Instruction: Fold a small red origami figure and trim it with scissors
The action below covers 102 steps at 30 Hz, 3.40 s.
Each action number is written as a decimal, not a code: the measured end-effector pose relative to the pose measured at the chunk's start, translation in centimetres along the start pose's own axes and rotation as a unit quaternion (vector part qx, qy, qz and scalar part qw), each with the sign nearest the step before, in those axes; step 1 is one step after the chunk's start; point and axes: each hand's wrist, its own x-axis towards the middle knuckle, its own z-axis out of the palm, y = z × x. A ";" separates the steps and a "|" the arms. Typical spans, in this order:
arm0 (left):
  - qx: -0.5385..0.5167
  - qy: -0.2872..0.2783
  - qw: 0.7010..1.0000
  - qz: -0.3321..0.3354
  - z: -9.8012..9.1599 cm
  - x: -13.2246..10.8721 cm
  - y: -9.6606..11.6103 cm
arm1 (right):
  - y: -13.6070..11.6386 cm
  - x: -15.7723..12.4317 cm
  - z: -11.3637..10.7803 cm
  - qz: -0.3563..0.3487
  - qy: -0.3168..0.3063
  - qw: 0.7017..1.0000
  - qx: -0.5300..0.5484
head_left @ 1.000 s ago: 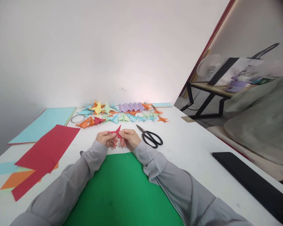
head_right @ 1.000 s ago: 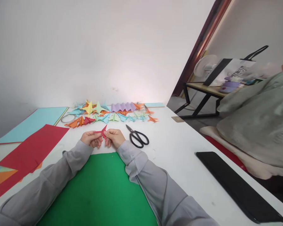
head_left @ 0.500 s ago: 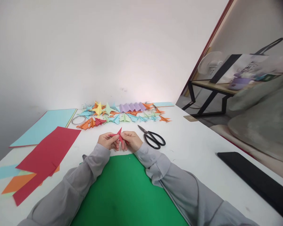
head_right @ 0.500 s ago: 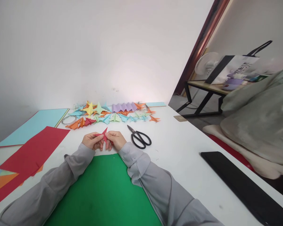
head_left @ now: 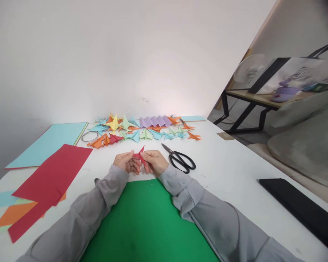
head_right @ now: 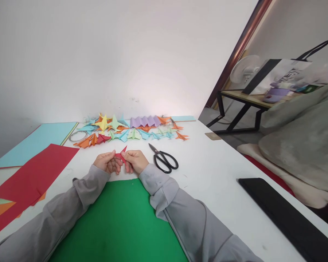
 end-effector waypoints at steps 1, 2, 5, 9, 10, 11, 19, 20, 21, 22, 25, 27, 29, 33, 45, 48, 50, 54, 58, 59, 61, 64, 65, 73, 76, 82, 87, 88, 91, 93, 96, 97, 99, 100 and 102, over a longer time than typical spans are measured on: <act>-0.003 0.001 1.000 -0.002 -0.1 0.1 0.0 | 0.0 0.0 0.0 0.003 -0.002 1.000 -0.001; -0.007 0.005 1.000 -0.003 -0.1 0.1 0.0 | -0.1 0.0 0.0 0.004 -0.003 1.000 -0.001; -0.014 0.012 1.000 -0.006 -0.1 0.1 0.1 | -0.2 -0.1 0.0 0.002 0.001 1.000 -0.001; -0.013 0.035 0.999 0.020 0.0 0.0 0.0 | -0.2 -0.1 0.1 0.001 0.011 1.000 0.001; -0.009 0.047 0.998 0.032 0.1 0.0 -0.1 | -0.2 -0.1 0.1 0.001 0.010 1.000 0.001; -0.003 0.059 0.997 0.044 0.2 0.0 -0.3 | -0.2 -0.1 0.1 0.001 0.007 1.000 0.001; 0.031 0.092 0.992 0.080 0.3 0.2 -1.0 | 0.1 0.2 -0.2 0.007 -0.050 0.998 0.027; 0.029 0.097 0.991 0.083 0.2 0.3 -0.9 | 0.2 0.2 -0.2 0.011 -0.052 0.998 0.031; 0.027 0.101 0.991 0.086 0.2 0.3 -0.9 | 0.2 0.2 -0.3 0.014 -0.053 0.998 0.030; 0.027 0.105 0.990 0.088 0.2 0.4 -0.8 | 0.3 0.3 -0.3 0.015 -0.056 0.998 0.025; 0.029 0.107 0.990 0.088 0.2 0.4 -0.7 | 0.4 0.3 -0.3 0.013 -0.056 0.998 0.017; 0.032 0.098 0.991 0.086 0.2 0.4 -0.8 | 0.4 0.2 -0.3 0.006 -0.049 0.999 0.018; 0.036 0.090 0.991 0.089 0.1 0.4 -0.9 | 0.4 0.1 -0.2 -0.002 -0.044 0.999 0.019; 0.054 0.072 0.992 0.093 -0.2 0.6 -1.2 | 0.1 -0.2 0.1 -0.005 -0.045 0.999 0.002; 0.038 0.054 0.996 0.065 0.2 0.0 -0.6 | -0.2 -0.5 0.8 0.013 0.015 0.998 -0.058; 0.037 0.069 0.994 0.070 0.1 0.2 -0.6 | -0.2 -0.6 1.0 0.019 0.001 0.998 -0.057; 0.038 0.073 0.994 0.067 -0.1 0.2 -0.6 | -0.2 -0.6 1.0 0.013 -0.018 0.998 -0.060; 0.046 0.082 0.994 0.048 0.0 0.1 -0.3 | -0.4 -0.6 0.9 0.004 -0.059 0.997 -0.055; 0.056 0.085 0.994 0.042 0.3 -0.1 -0.1 | -0.4 -0.6 0.7 0.015 -0.069 0.995 -0.065; 0.056 0.087 0.994 0.040 0.4 -0.1 -0.1 | -0.4 -0.6 0.8 0.020 -0.064 0.996 -0.066; 0.052 0.093 0.993 0.044 0.5 0.0 -0.2 | -0.3 -0.7 0.9 0.026 -0.047 0.997 -0.058; 0.040 0.101 0.992 0.058 0.5 0.1 -0.3 | -0.5 -0.9 1.1 0.031 -0.050 0.997 -0.058; 0.034 0.104 0.992 0.061 0.4 0.2 -0.4 | -0.6 -0.9 1.1 0.034 -0.055 0.996 -0.060; -0.075 0.005 0.997 0.006 -0.6 0.3 0.0 | 0.2 0.1 -0.4 0.024 -0.008 0.996 0.085; -0.077 -0.096 0.990 -0.061 -0.3 -0.1 0.3 | 0.6 0.4 -0.6 -0.028 0.026 0.990 0.139; -0.068 -0.198 0.970 -0.122 -0.2 -0.4 0.7 | 0.6 -0.1 -0.4 -0.086 -0.031 0.994 0.067; -0.072 -0.170 0.971 -0.153 -0.2 -0.3 0.4 | 0.8 0.0 -0.9 -0.120 -0.040 0.991 0.038; -0.069 -0.160 0.973 -0.152 -0.1 -0.3 0.3 | 0.9 0.0 -0.9 -0.120 -0.037 0.991 0.045; -0.047 -0.122 0.979 -0.153 0.4 -0.4 0.1 | 0.9 0.0 -0.8 -0.114 -0.018 0.991 0.065; -0.031 -0.107 0.982 -0.151 0.5 -0.5 0.1 | 0.8 -0.1 -0.6 -0.105 -0.005 0.992 0.072; -0.025 -0.073 0.991 -0.113 0.0 -0.2 0.6 | 0.6 -0.1 -0.3 -0.079 0.016 0.992 0.095; -0.028 -0.048 0.994 -0.095 -0.3 0.0 0.8 | 0.5 -0.2 -0.2 -0.069 0.026 0.992 0.107; -0.045 0.023 0.998 -0.045 -1.0 0.3 1.2 | 0.3 -0.2 0.0 -0.052 0.044 0.991 0.117; -0.050 0.052 0.997 -0.017 -1.3 0.5 1.4 | 0.1 -0.3 0.0 -0.045 0.047 0.992 0.109; -0.072 0.105 0.991 0.050 -1.8 0.6 1.7 | -0.1 -0.4 0.2 -0.033 0.040 0.996 0.070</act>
